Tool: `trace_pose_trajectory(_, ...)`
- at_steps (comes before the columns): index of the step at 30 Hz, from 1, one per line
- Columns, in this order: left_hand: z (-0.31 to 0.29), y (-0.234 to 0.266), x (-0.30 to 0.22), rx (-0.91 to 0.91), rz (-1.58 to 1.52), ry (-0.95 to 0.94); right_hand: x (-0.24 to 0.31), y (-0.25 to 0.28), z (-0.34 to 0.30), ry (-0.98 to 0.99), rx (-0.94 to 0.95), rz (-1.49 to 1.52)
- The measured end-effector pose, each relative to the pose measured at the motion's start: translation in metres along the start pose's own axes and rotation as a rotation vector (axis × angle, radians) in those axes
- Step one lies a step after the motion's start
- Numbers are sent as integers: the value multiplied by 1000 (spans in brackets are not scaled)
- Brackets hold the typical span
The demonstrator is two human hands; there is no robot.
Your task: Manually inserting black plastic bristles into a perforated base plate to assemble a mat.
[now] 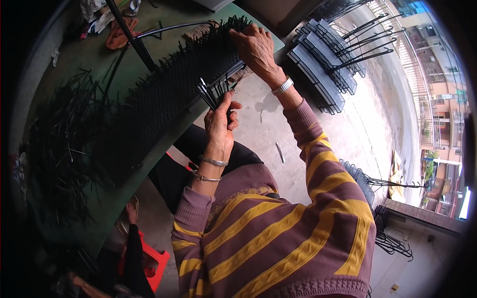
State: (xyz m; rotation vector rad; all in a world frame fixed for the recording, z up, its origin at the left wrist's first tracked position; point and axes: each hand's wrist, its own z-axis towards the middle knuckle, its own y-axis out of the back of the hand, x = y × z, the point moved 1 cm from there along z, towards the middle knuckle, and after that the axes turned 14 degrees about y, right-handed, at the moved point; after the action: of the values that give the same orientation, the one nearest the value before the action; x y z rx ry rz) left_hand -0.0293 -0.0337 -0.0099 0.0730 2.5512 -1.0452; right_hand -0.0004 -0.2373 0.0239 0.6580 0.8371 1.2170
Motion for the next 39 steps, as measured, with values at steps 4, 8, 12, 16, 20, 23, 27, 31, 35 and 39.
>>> trace_pose_trajectory(4,-3,-2,0,-14,-8,4,14,13,-7,-23,-98,75)
trace_pose_trajectory(8,-5,1,-1,7,36,-5,34,49,-24,-354,231,1037)
trace_pose_trajectory(12,-7,-4,-2,-14,77,32,32,49,-45,-339,331,1423)
trace_pose_trajectory(16,-6,-6,-2,22,77,72,33,55,-48,-462,254,1505)
trace_pose_trajectory(20,-1,0,3,32,141,37,26,62,-46,-450,367,1556)
trace_pose_trajectory(23,-1,-3,3,9,97,-33,21,63,-46,-437,310,1613)
trace_pose_trajectory(27,-6,-1,-11,-93,121,-66,10,70,-38,-446,-157,1154)
trace_pose_trajectory(31,-6,-11,-11,-140,72,-150,-1,53,-33,-326,-381,850)
trace_pose_trajectory(35,16,17,1,-18,15,10,-6,33,-31,-268,-349,689)
trace_pose_trajectory(39,10,8,-5,15,72,-96,-12,27,-31,-235,-346,687)
